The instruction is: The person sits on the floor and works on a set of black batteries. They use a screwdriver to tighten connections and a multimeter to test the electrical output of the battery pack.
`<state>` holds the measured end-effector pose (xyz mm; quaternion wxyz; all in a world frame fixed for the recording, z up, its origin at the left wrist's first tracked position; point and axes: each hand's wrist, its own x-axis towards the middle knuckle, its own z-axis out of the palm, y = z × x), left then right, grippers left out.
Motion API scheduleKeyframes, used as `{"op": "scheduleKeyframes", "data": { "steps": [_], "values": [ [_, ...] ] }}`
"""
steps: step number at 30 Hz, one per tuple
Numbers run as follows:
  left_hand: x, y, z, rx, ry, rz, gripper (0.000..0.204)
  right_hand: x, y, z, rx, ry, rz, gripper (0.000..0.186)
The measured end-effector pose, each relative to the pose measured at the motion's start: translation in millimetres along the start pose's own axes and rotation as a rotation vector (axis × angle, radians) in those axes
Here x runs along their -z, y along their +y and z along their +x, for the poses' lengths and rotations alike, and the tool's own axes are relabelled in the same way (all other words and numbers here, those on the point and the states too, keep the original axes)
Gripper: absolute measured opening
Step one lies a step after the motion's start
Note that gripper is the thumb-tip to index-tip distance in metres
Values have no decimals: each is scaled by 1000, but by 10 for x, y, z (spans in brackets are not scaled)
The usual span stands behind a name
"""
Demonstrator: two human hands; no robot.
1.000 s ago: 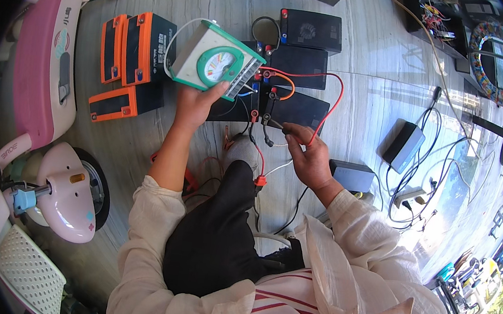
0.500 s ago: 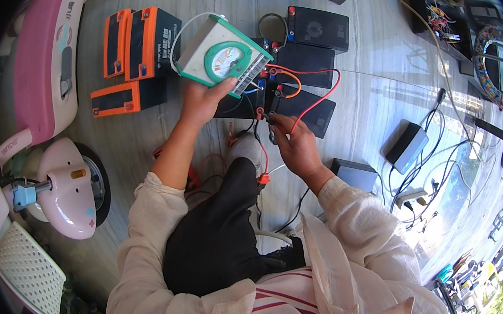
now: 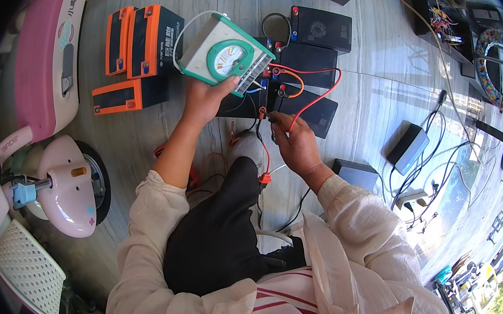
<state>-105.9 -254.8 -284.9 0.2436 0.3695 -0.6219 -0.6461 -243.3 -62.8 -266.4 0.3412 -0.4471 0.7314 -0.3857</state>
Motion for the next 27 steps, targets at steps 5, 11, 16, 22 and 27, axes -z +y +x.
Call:
{"op": "scheduleKeyframes", "data": {
  "steps": [5, 11, 16, 22, 27],
  "values": [
    [2, -23, 3, -8, 6, -8, 36, -48, 8, 5, 49, 35, -82, 21],
    [0, -30, 4, 8, -1, -18, 35, -102, 26, 21, 90, -3, -284, 24],
    [25, -51, 5, 17, 2, -2, 35, -98, -37, 39, 116, -14, -371, 29],
    [10, -54, 9, 5, 17, 7, 36, -82, -42, 29, 110, -35, -402, 33],
    [-17, -18, -23, 67, 48, -101, 37, -8, 60, -27, 155, 142, -167, 29]
  ]
}}
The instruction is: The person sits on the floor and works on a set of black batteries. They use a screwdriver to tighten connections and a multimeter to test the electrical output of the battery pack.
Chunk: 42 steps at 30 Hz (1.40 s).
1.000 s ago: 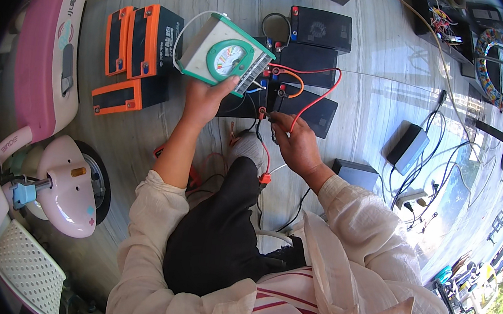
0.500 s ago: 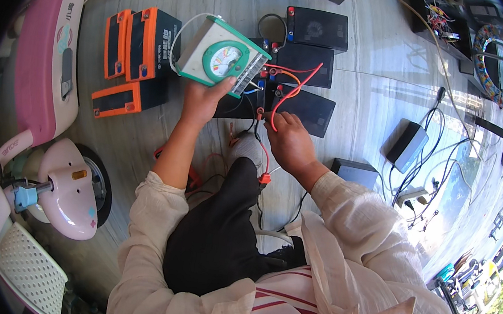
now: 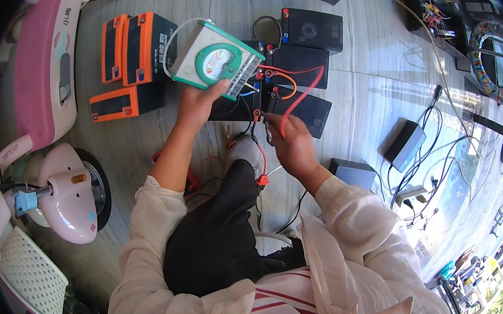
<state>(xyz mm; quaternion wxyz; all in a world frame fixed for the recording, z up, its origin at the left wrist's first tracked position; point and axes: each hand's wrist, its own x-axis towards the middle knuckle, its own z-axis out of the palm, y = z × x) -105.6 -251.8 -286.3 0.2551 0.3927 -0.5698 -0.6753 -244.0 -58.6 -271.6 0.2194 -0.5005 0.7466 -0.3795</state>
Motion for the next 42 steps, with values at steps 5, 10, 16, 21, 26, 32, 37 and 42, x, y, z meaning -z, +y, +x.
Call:
{"op": "scheduleKeyframes", "data": {
  "steps": [5, 10, 16, 21, 26, 32, 37, 42],
  "values": [
    [-26, 80, -160, -8, -22, 25, 38, 284, 12, -81, -231, 142, 156, 23],
    [-170, 61, -377, -37, -71, -4, 38, 403, 108, -63, -239, 157, 104, 21],
    [-165, -88, -534, 9, -130, 74, 40, 407, 123, -69, -235, 157, 100, 21],
    [-237, -83, -545, -30, -76, 58, 37, 401, 141, -79, -242, 147, 109, 21],
    [-205, -124, -527, -9, -103, 97, 40, 396, 133, -58, -263, 102, 99, 21],
    [-202, -147, -538, 9, -103, 77, 39, 325, 153, 1, -213, 98, 125, 21],
    [-219, -174, -583, 27, -51, 93, 39, 247, 171, 113, -189, 59, 124, 22],
    [-279, -162, -583, -38, 23, 100, 29, 194, 187, 178, -167, 45, 103, 22]
  ]
}}
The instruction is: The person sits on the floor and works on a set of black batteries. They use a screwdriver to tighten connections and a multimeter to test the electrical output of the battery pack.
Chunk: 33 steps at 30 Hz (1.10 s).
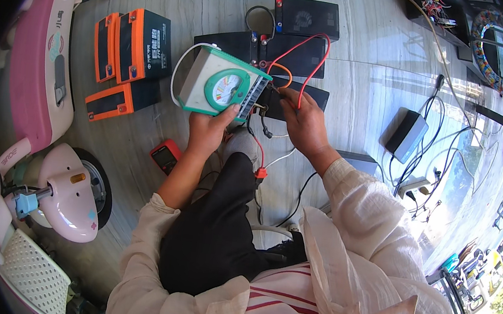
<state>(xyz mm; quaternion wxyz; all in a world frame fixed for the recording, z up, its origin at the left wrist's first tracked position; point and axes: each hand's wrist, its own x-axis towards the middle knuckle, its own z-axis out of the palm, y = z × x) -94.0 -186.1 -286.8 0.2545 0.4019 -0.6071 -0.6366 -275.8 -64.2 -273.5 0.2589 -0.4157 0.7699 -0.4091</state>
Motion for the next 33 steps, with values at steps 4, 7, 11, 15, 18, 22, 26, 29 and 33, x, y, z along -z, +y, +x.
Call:
{"op": "scheduleKeyframes", "data": {
  "steps": [4, 7, 11, 15, 18, 22, 26, 29, 33],
  "values": [
    [-12, 18, 5, 5, 14, 2, 28, -2, -19, 10, -28, -20, -10, 22],
    [-16, 19, 7, 1, 19, 18, 28, -17, 7, 13, -14, -14, -10, 22],
    [-18, 25, 8, -10, 11, 18, 28, -41, 5, 21, 34, 9, -68, 21],
    [-22, 28, 16, -1, 13, 10, 28, -72, 52, 45, 67, -37, -165, 20],
    [-8, 10, 10, 17, 9, 1, 28, -65, 7, 56, 67, -47, -175, 20],
    [-14, 34, 7, 44, 8, 13, 28, -56, -19, 64, 55, -53, -209, 20],
    [-20, 22, 13, 29, 11, 8, 28, -46, -31, 61, 62, -59, -228, 20],
    [-15, 26, 10, 30, 14, 26, 29, -56, -27, 56, 65, -62, -237, 20],
    [-38, 34, 7, 15, 24, 6, 28, -42, 29, 67, 84, -52, -208, 20]
  ]
}}
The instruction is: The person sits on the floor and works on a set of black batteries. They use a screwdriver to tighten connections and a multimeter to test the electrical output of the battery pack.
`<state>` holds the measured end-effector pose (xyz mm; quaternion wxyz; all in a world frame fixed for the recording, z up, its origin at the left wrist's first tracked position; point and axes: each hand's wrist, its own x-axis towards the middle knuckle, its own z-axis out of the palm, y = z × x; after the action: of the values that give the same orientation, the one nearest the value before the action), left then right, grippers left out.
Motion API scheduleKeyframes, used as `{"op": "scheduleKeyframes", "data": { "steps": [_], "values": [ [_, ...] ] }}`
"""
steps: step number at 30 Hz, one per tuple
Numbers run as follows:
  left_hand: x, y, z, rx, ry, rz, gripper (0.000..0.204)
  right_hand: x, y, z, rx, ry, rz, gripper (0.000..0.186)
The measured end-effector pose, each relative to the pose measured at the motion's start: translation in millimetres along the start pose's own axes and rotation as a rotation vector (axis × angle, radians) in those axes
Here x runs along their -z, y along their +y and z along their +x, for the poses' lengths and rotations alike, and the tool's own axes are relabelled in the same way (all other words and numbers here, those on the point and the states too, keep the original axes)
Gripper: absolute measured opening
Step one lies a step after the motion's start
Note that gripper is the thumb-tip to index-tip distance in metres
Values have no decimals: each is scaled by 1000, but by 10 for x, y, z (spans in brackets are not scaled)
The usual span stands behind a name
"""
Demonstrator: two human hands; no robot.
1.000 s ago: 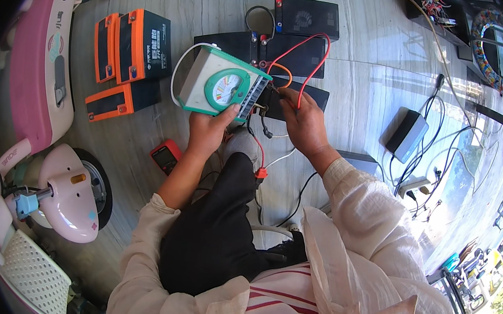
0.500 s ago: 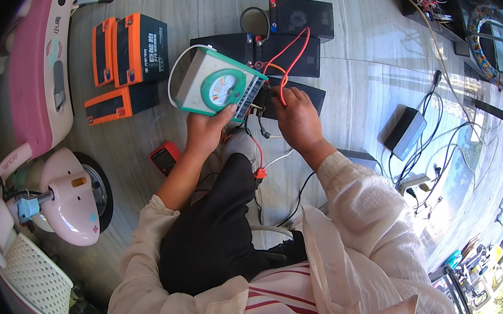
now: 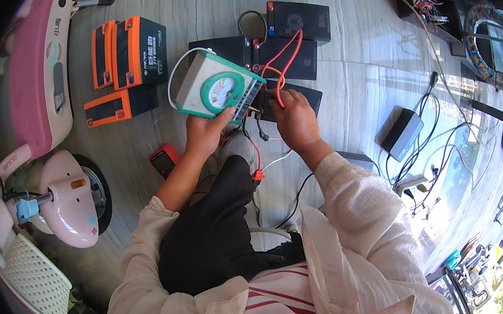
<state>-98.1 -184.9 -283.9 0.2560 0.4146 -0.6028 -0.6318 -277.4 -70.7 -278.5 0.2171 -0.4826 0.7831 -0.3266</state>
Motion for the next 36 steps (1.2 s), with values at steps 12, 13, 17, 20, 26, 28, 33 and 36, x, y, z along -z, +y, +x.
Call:
{"op": "scheduleKeyframes", "data": {
  "steps": [12, 13, 17, 20, 26, 28, 33, 36],
  "values": [
    [9, -6, 1, -43, 4, 43, 28, 57, -54, 39, -13, 31, 49, 18],
    [12, -6, 0, -37, 5, 43, 28, 51, -62, 31, -21, 31, 51, 18],
    [21, -29, 4, -20, -12, 26, 28, 2, -34, 8, -26, -5, 5, 16],
    [24, -28, 6, -31, -15, 25, 28, -31, -66, -2, -5, 4, -29, 19],
    [16, -36, 11, -38, -3, 19, 27, -62, -216, 55, 60, -40, -243, 22],
    [20, -30, 10, -43, -13, 9, 28, -69, -217, 72, 53, -54, -238, 23],
    [17, 1, 8, -33, -23, 16, 28, -70, -229, 73, 44, -60, -232, 23],
    [19, 5, 9, -38, -14, 43, 27, -87, -214, 65, 54, -71, -245, 23]
  ]
}}
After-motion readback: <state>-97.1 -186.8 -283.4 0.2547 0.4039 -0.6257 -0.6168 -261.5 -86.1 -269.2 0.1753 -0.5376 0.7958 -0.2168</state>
